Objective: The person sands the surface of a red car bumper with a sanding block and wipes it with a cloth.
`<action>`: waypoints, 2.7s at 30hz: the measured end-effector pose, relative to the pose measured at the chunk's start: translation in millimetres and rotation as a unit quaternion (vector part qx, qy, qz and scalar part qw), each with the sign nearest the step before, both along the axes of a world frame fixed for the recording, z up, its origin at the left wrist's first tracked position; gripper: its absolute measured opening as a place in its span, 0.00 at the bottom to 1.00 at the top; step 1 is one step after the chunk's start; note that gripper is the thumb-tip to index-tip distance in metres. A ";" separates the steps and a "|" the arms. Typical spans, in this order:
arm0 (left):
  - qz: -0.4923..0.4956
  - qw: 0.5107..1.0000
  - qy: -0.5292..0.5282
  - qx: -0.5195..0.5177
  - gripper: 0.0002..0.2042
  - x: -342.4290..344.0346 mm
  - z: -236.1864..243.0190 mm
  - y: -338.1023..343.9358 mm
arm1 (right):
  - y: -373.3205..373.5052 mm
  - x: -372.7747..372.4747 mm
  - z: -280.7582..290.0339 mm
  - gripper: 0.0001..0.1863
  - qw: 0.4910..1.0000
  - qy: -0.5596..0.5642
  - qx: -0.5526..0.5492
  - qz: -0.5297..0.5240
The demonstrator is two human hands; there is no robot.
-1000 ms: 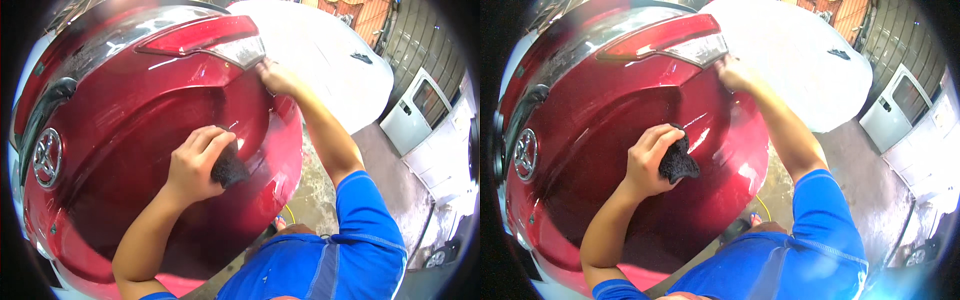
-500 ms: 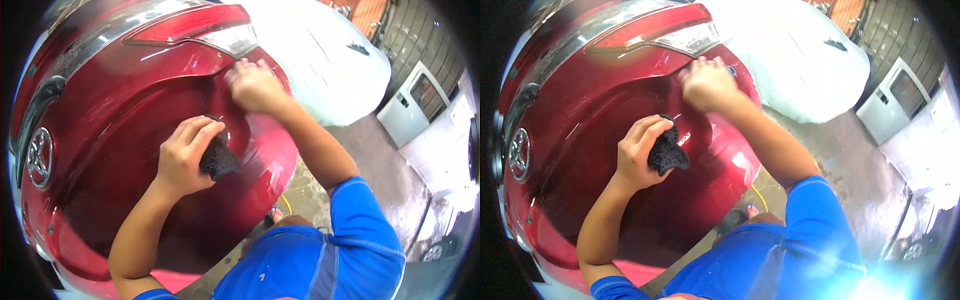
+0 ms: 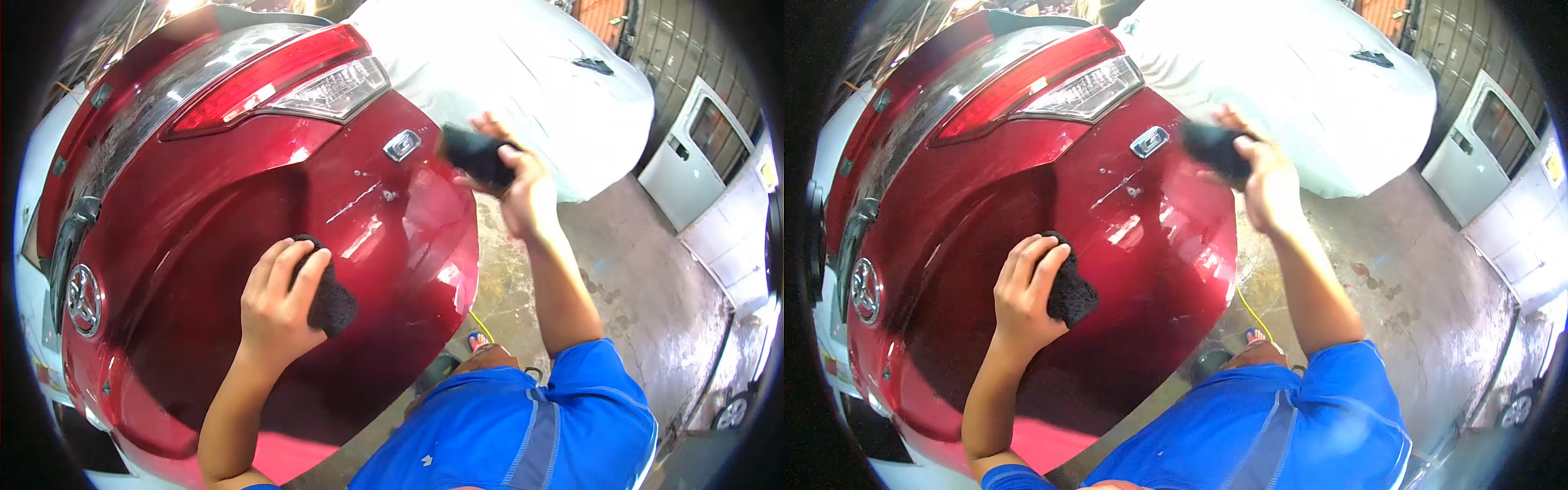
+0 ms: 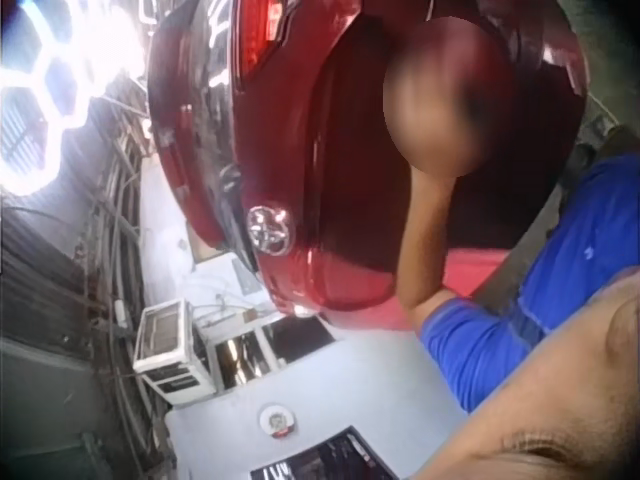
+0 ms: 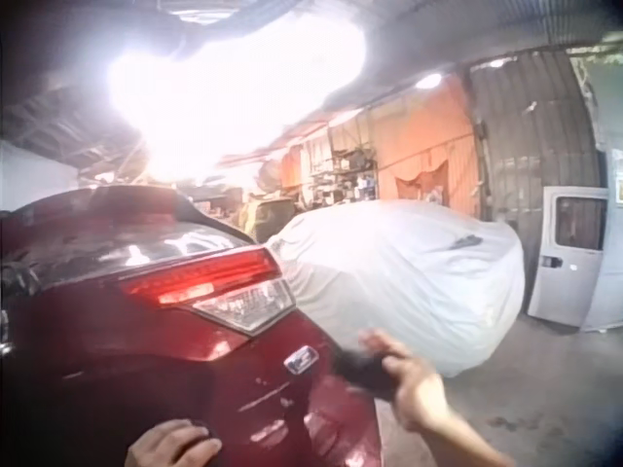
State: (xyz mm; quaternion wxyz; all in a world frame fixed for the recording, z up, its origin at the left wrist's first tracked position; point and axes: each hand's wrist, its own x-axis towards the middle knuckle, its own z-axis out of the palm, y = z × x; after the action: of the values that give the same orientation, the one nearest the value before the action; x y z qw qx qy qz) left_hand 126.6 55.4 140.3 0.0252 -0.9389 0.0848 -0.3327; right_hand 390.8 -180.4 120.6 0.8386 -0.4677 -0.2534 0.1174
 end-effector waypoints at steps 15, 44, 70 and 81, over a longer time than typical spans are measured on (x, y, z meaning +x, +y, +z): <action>0.369 0.921 0.090 -0.082 0.44 150.0 12.9 -108.1 | 56.1 129.7 -40.1 0.31 0.728 -0.657 -0.193 0.039; 0.403 0.885 -0.235 -0.012 0.28 106.4 -36.4 -89.9 | 104.6 139.3 -17.6 0.29 0.738 -0.645 -0.183 0.073; 0.443 0.808 -0.377 -0.098 0.37 9.7 -112.5 -98.7 | 135.8 205.5 57.2 0.34 0.403 -0.840 -0.140 0.336; 0.479 0.787 -0.363 -0.138 0.31 9.6 -97.0 -112.2 | 150.8 216.5 57.8 0.36 0.393 -0.833 -0.094 0.379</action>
State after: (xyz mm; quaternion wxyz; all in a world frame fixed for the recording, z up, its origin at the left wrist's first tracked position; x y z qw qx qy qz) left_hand 136.2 -56.9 43.3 0.0810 -0.6623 -0.4384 -0.6022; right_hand 607.3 -29.6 178.4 0.0304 -0.2646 -0.9639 -0.0018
